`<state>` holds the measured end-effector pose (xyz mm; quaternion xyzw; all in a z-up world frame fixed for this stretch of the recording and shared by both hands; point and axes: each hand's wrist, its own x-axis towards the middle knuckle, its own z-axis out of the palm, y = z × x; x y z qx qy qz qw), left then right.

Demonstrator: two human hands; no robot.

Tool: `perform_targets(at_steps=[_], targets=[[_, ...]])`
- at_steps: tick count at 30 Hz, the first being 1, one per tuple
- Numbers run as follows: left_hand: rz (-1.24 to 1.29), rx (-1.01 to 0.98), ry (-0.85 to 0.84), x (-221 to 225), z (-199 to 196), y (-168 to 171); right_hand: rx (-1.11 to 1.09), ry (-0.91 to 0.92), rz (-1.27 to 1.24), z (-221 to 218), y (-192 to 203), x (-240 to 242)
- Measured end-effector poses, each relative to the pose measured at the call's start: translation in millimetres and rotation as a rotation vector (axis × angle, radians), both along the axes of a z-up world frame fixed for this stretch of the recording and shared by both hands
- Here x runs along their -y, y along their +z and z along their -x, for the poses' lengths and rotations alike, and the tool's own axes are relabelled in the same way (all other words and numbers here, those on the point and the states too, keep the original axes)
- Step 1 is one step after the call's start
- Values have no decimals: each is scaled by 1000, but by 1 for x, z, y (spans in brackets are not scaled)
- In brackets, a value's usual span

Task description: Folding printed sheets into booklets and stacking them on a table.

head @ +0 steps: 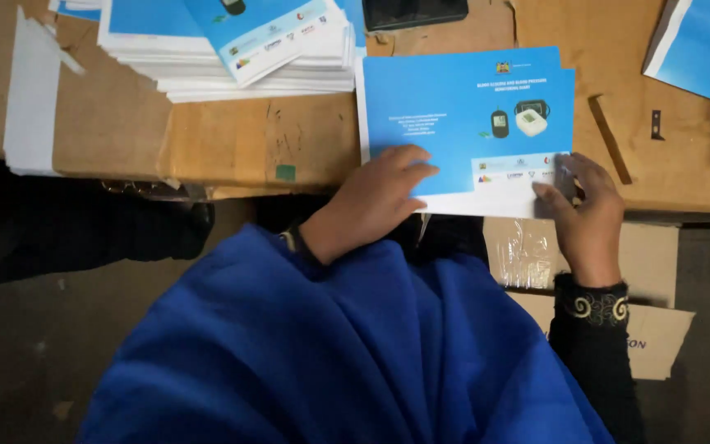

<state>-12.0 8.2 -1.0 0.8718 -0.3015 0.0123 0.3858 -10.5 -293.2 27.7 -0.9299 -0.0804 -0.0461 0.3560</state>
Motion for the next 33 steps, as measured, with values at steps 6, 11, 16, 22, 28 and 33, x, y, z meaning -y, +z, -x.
perform_targets(at_steps=[6,11,16,22,28,33], targets=[[-333,298,48,15,12,-44,89,-104,-12,10,-18,2],[-260,184,-24,6,2,-49,108,-120,-15,11,-25,5],[-172,110,-82,-4,3,-39,105,-175,-40,14,-29,8],[-289,226,-68,-7,4,-35,210,-173,-143,11,-35,8],[-265,192,-85,-9,2,-36,269,-221,-646,2,-30,10],[-238,166,-82,-12,3,-29,236,-15,-793,-12,-31,23]])
